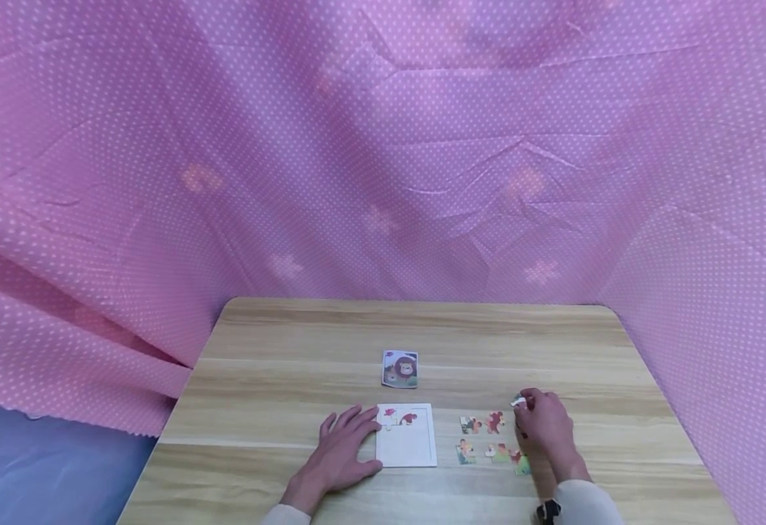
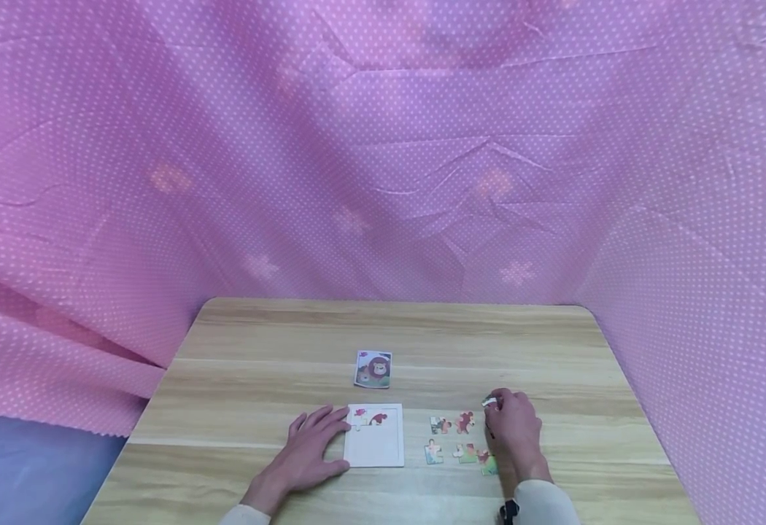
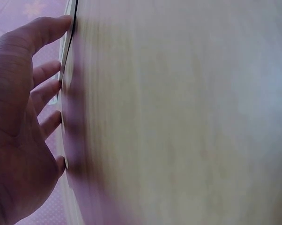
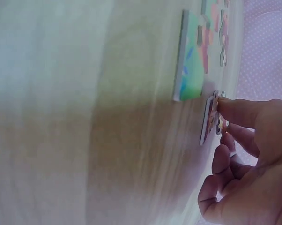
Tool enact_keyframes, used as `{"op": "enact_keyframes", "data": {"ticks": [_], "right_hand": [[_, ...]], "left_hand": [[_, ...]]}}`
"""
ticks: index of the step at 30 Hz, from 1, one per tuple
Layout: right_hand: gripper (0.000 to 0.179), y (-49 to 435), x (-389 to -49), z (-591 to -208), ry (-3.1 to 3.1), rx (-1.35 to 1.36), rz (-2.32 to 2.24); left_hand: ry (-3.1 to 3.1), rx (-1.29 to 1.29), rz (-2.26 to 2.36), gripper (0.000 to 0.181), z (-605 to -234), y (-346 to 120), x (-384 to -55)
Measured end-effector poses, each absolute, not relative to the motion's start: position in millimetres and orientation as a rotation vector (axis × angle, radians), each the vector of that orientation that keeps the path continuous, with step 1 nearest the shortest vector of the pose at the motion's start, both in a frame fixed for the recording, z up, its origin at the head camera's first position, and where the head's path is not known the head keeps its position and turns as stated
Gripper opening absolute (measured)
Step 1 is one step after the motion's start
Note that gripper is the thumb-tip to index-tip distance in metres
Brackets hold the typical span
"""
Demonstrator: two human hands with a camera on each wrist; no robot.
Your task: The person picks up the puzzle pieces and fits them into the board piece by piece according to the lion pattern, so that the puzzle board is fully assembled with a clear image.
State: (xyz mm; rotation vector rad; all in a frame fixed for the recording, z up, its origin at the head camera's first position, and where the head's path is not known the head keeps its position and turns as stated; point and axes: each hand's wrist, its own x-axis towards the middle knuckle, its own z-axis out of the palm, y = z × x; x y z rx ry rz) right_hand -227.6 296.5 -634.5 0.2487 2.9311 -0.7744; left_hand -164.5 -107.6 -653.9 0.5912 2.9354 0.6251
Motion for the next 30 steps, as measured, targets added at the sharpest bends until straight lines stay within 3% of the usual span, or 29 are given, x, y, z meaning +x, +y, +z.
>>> {"op": "enact_keyframes", "data": {"ticks": [22,30], "right_hand": [[0.017,278,-224,-620,2.900,0.338,-1.039],[0.029,265,-223,-622,2.935,0.257,-1.078]], "left_hand": [[2.911,0.560,0.628,0.063,-652,-108,-168],[2.913,0.562,0.629,0.063,-653,-108,-170]]}}
